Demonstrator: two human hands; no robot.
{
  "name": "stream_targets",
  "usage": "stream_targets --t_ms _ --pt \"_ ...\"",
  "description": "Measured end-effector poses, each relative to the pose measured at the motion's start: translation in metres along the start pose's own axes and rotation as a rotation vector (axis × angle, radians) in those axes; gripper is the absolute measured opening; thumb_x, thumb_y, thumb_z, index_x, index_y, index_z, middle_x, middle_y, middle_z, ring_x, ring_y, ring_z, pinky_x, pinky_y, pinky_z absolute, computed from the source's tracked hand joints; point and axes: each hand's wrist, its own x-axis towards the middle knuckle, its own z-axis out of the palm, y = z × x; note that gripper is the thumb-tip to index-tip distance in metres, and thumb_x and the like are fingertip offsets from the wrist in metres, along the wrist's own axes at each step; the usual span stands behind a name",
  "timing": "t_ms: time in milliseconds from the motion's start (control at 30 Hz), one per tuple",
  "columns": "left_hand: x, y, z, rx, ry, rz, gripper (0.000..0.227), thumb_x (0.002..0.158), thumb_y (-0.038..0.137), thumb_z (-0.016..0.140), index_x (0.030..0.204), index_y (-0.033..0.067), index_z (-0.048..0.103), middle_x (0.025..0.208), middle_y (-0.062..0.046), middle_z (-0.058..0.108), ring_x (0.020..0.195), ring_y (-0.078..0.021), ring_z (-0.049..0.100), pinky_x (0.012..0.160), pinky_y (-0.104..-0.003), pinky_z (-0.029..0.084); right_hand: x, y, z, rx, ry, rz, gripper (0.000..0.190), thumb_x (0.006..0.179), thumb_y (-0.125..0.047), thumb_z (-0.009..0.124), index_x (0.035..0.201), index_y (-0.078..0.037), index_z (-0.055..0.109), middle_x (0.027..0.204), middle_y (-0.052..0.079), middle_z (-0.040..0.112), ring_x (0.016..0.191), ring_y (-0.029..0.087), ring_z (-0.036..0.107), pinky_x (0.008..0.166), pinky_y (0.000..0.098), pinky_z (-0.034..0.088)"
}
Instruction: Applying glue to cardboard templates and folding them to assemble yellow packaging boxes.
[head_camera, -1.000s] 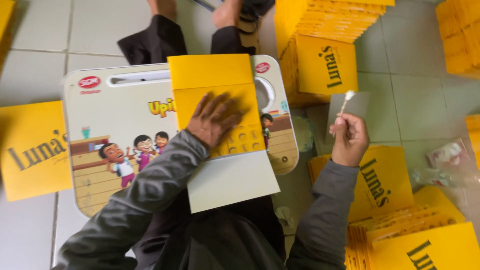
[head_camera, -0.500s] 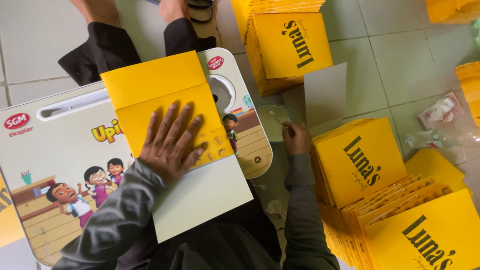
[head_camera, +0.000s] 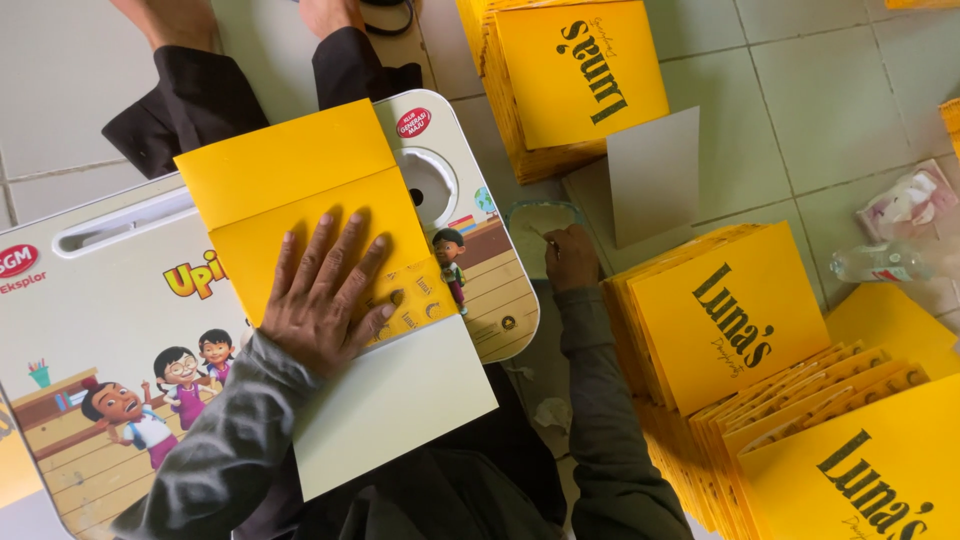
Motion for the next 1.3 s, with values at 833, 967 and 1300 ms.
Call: stream_targets --t_ms 833,967,1300 --pt "0.0 -0.014 0.006 0.052 0.028 -0.036 0.069 0.098 0.065 0.027 0.16 0.0355 0.026 0.168 -0.007 0.02 0.157 -0.0324 0.01 0.124 -0.057 0.002 -0.003 -0.046 -0.088 0.092 -0.388 0.086 0.018 0.092 -0.004 0.067 0.105 -0.009 0.078 0.088 0.02 0.064 0.089 0.043 0.067 0.081 0.0512 0.054" --pt "0.005 -0.03 0.002 0.059 0.073 -0.082 0.069 0.098 0.065 0.027 0.16 0.0337 0.026 0.169 -0.008 0.02 0.157 -0.0331 0.01 0.124 -0.057 0.003 -0.002 -0.036 -0.083 0.042 -0.484 0.032 0.019 0.09 -0.006 0.066 0.104 -0.011 0.078 0.091 0.021 0.066 0.093 0.046 0.067 0.084 0.0547 0.055" --pt "0.008 -0.033 0.004 0.098 0.087 -0.089 0.111 0.073 0.09 0.045 0.162 0.0277 0.022 0.17 -0.012 0.015 0.156 -0.0382 0.009 0.124 -0.059 0.004 0.006 -0.093 -0.163 0.319 -0.083 0.144 0.018 0.098 -0.012 0.07 0.113 -0.017 0.079 0.097 0.009 0.074 0.094 0.026 0.067 0.09 0.0403 0.053"
